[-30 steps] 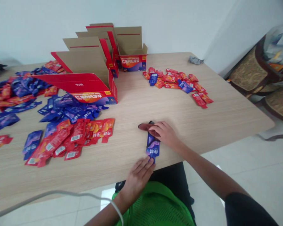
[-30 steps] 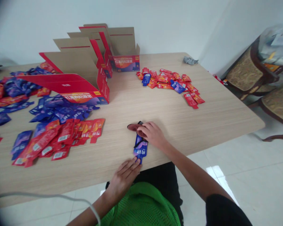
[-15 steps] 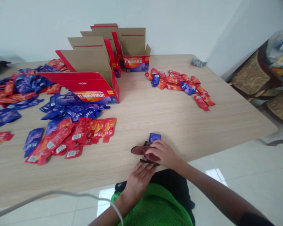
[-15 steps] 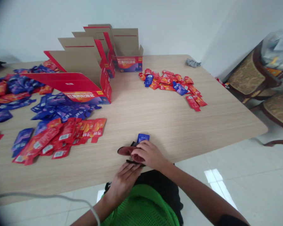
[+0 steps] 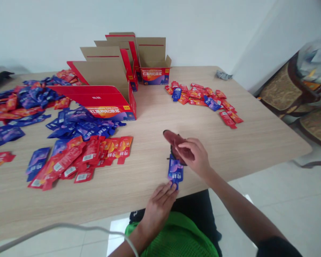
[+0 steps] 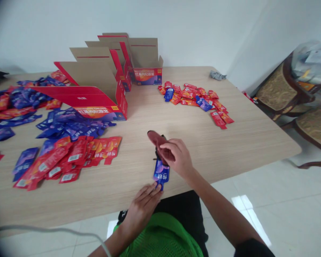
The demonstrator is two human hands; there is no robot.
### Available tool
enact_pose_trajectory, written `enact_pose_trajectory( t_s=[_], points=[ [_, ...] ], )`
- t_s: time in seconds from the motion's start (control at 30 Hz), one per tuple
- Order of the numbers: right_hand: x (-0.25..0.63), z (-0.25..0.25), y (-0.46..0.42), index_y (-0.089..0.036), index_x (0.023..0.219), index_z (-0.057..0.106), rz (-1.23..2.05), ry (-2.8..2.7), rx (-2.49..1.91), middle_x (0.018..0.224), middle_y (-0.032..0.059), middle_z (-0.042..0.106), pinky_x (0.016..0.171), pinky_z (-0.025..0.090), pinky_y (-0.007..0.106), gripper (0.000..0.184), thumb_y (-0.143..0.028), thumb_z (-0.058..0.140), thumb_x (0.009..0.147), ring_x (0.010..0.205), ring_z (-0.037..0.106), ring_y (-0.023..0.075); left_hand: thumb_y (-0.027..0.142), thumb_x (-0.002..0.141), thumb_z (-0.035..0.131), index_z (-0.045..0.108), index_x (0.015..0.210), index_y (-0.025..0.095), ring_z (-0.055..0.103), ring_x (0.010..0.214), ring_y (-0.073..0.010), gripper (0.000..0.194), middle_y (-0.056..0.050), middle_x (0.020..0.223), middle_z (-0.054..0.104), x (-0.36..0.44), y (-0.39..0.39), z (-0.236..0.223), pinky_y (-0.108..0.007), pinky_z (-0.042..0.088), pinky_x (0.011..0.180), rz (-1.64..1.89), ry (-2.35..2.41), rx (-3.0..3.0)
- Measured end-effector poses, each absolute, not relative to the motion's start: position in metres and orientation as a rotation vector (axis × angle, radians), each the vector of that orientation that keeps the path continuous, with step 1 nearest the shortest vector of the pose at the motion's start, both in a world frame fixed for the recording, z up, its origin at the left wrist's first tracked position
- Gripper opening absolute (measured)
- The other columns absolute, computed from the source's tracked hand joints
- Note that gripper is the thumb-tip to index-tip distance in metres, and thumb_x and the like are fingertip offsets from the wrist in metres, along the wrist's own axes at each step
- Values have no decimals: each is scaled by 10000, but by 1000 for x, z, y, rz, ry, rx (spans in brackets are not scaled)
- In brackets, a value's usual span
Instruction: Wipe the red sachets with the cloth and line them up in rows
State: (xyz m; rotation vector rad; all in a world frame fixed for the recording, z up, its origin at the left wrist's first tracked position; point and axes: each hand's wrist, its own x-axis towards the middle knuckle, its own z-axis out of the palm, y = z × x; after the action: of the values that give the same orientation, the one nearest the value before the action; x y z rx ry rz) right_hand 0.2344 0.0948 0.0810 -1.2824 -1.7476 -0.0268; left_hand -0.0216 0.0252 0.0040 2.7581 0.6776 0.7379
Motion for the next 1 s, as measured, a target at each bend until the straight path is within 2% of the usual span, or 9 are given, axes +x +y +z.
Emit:
enact_pose_trajectory(
  t_s=[0.07,0.17,0.23,0.37,0.5,0.67,0.8,1.0],
  points=[
    [218,76,68,-287,1209,669,107,-1959,-1179,1148,71,682,982,566,414,255,-220,713,966,1105,637,252,154,1086,507,679,1362,177,663,1331,-226,326,-72,1373,738,-21,24,3,-423,516,1174,758,693,2720],
    [203,55,46,-268,1141,680,249,-2252,-1073,1069,45,703,968,573,393,178,-200,683,976,1036,639,228,162,1095,483,711,1302,184,714,1236,-218,309,-62,1256,786,-20,24,2,-424,506,1178,807,713,2648],
    [205,41,49,-258,1104,687,257,-2250,-1111,1051,41,701,953,573,388,122,-220,680,989,1023,633,224,152,1098,469,700,1323,177,717,1230,-215,323,-62,1277,780,-20,24,2,-415,512,1170,810,700,2656],
    [228,31,90,-253,1134,695,121,-2165,-1227,1095,63,697,960,564,410,147,-246,704,987,1055,616,243,131,1086,488,664,1387,167,649,1353,-229,350,-73,1417,712,-21,24,2,-413,517,1169,758,684,2732],
    [255,42,135,-251,1153,706,-40,-2187,-1354,1104,74,708,949,561,429,195,-202,719,965,1058,620,269,116,1073,504,677,1368,179,639,1370,-223,348,-65,1424,709,-22,25,2,-412,532,1160,749,691,2735],
    [258,72,128,-276,1160,703,-155,-1761,-1410,1116,83,687,948,561,452,187,-220,698,982,1071,634,277,148,1098,490,675,1368,181,649,1358,-219,329,-52,1426,708,-22,26,8,-405,533,1159,766,684,2719],
    [228,81,77,-292,1202,679,28,-1884,-1229,1155,78,677,943,581,429,238,-224,696,975,1094,646,263,157,1105,473,685,1356,179,671,1325,-231,329,-57,1410,718,-20,27,13,-413,536,1152,767,676,2704],
    [203,41,46,-261,1121,698,231,-2176,-1163,1067,55,704,963,584,410,170,-186,679,970,1050,641,241,154,1101,455,711,1330,185,733,1201,-213,344,-75,1269,782,-19,25,9,-412,528,1160,745,709,2628]
  ],
)
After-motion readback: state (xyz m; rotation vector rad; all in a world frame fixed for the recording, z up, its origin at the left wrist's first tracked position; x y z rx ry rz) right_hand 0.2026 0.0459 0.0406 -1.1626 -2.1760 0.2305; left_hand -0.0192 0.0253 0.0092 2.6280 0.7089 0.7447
